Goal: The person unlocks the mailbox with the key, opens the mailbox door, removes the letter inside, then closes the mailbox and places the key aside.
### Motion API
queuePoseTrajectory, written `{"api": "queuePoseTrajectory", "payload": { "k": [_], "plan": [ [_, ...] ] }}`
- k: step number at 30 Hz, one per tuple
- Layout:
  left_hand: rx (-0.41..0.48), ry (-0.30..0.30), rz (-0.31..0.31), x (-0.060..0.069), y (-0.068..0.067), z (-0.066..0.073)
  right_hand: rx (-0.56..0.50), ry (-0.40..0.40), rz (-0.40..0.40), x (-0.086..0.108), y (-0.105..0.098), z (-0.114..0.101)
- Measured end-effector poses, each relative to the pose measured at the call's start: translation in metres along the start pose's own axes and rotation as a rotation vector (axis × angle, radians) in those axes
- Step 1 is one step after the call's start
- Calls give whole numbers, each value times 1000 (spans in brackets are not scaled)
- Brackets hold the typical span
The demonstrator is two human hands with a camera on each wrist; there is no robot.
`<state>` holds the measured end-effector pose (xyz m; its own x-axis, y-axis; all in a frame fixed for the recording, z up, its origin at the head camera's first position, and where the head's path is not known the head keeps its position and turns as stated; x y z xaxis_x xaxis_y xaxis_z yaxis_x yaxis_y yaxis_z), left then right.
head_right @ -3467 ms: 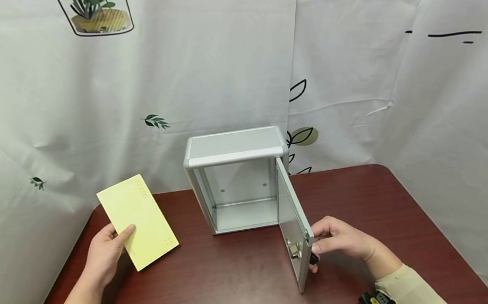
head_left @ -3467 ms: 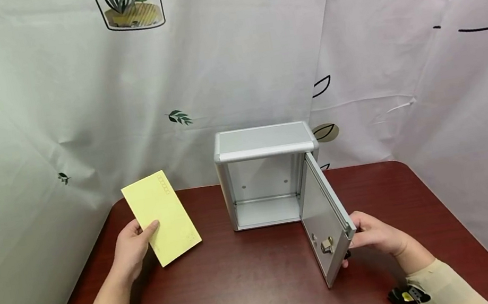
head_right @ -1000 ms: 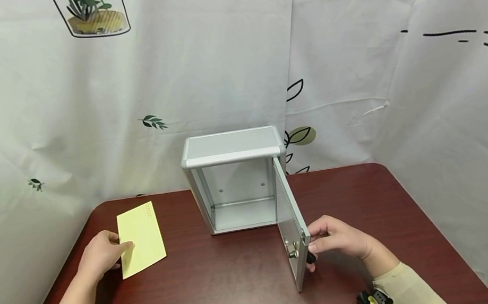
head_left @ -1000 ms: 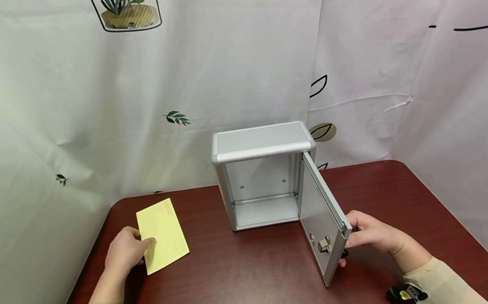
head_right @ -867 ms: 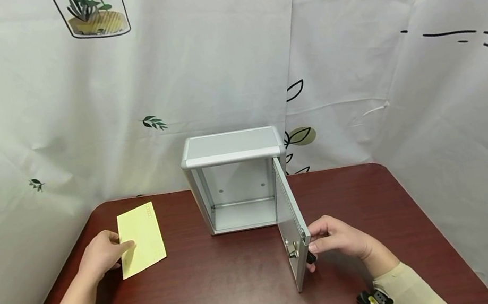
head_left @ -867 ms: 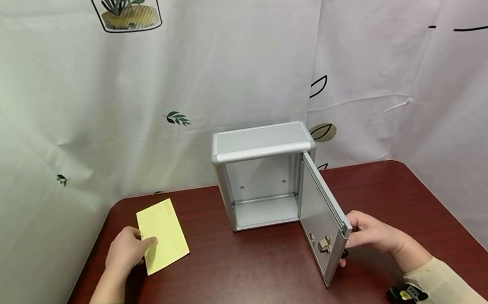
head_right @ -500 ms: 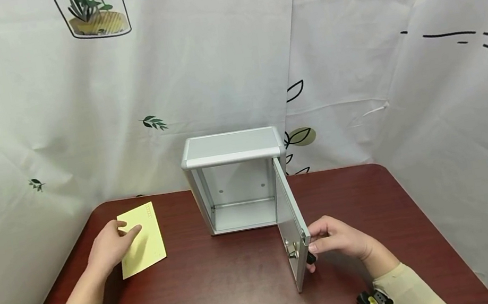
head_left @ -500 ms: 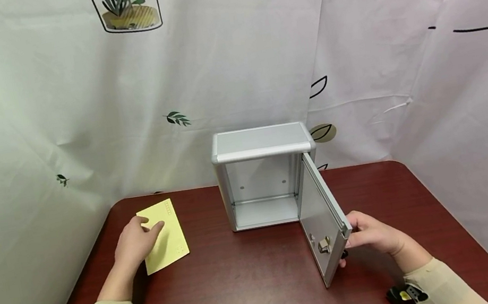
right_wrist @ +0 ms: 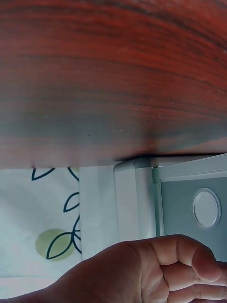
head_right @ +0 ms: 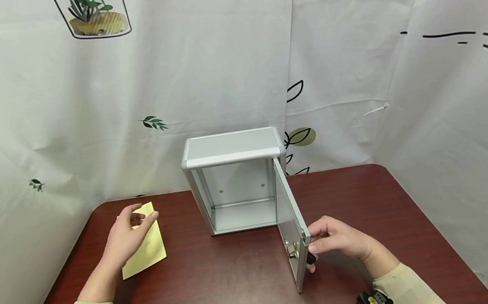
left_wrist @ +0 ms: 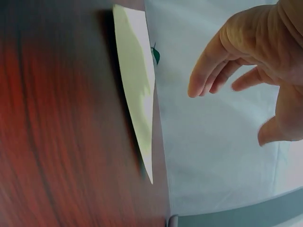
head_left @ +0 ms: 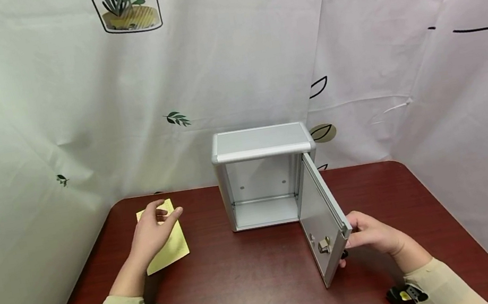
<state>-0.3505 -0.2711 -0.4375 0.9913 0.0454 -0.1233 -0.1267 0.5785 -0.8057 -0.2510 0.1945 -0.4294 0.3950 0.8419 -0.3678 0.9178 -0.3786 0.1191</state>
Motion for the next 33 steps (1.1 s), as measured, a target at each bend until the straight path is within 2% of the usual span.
{"api": "queuePoseTrajectory", "payload": {
  "k": [9,17,27,33],
  "plan": [
    [132,132,-70,3,16,32,5,-1,1,0,0,1],
    [156,227,-106,6,31,57,2,2,3,0,0,0],
    [212,293,-89,2,44,86,8,-5,-1,0,1,-1],
    [248,298,-75,0,50,98,7,-6,0,-1,0,-1]
  ]
}}
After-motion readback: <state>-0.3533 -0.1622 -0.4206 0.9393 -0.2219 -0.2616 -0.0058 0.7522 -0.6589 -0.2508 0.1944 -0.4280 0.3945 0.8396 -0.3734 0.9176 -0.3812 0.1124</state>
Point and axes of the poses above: each hand's wrist, its own x-axis away from the middle knuckle, its own y-axis out of the palm, z = x × y, the point moved 10 cm from there along -x, towards the middle knuckle, and after that the axes turned 11 degrees about -x, right-handed, at the moved point
